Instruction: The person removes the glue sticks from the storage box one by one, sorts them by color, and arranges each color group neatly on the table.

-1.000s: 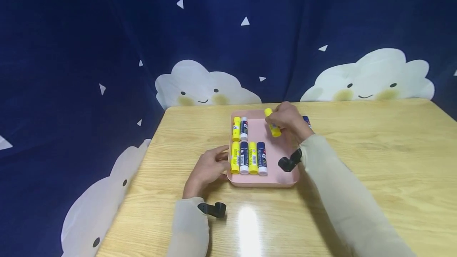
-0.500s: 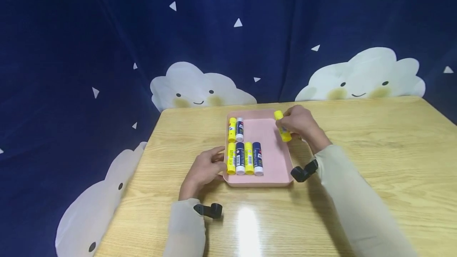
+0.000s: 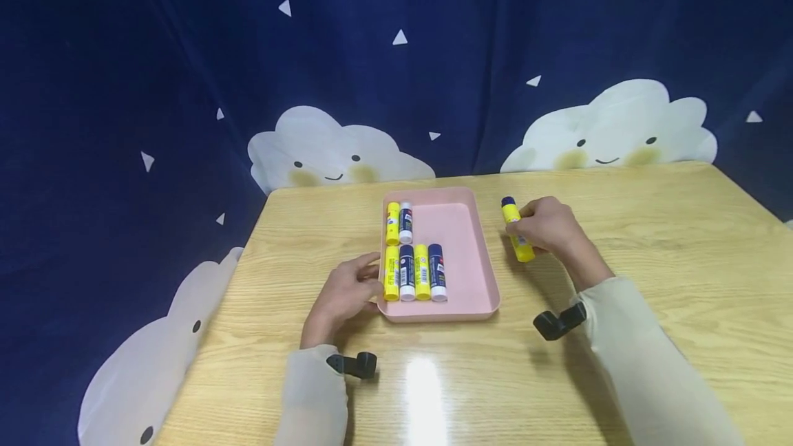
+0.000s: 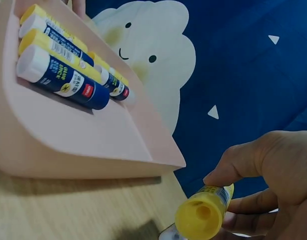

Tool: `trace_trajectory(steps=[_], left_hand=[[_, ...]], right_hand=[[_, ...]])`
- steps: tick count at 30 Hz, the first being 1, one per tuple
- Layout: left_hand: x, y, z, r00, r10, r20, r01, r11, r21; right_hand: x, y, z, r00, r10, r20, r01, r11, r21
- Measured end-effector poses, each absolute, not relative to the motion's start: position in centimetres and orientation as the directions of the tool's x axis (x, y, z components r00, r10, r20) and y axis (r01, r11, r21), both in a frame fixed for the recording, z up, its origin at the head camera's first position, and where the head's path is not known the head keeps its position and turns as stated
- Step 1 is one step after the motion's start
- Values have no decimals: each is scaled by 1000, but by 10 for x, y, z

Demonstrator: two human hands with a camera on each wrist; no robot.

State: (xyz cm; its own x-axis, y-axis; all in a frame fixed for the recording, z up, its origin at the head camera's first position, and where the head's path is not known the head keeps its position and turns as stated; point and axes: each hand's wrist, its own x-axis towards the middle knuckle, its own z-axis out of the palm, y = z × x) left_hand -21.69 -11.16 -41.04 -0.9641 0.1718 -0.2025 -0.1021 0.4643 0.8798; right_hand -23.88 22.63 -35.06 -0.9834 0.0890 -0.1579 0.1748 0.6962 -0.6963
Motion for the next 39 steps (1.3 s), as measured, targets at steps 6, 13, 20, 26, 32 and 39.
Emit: trace_trajectory(steps=[6, 13, 20, 26, 32, 39], left_hand=[[-218, -111, -411, -961, 173, -216, -115, 461, 880], [-219, -111, -409, -961, 164, -223, -127, 452, 883], [-220, -111, -410, -961, 157, -228, -136, 451, 882], [-221, -112, -412, -962, 180, -204, -114, 414, 903], [-221, -113, -412, -961, 184, -205, -115, 408, 906], [-221, -112, -411, -963, 174, -206, -111, 439, 891]], right_hand=[[-228, 232, -361, -976, 93, -198, 207, 686, -698], [-220, 234, -364, -970, 101, -221, 226, 712, -665], [-213, 236, -370, -962, 105, -253, 247, 736, -631], [-209, 237, -376, -961, 104, -256, 248, 731, -635], [-205, 236, -381, -965, 105, -240, 236, 745, -624], [-203, 235, -385, -959, 110, -261, 253, 746, -616]])
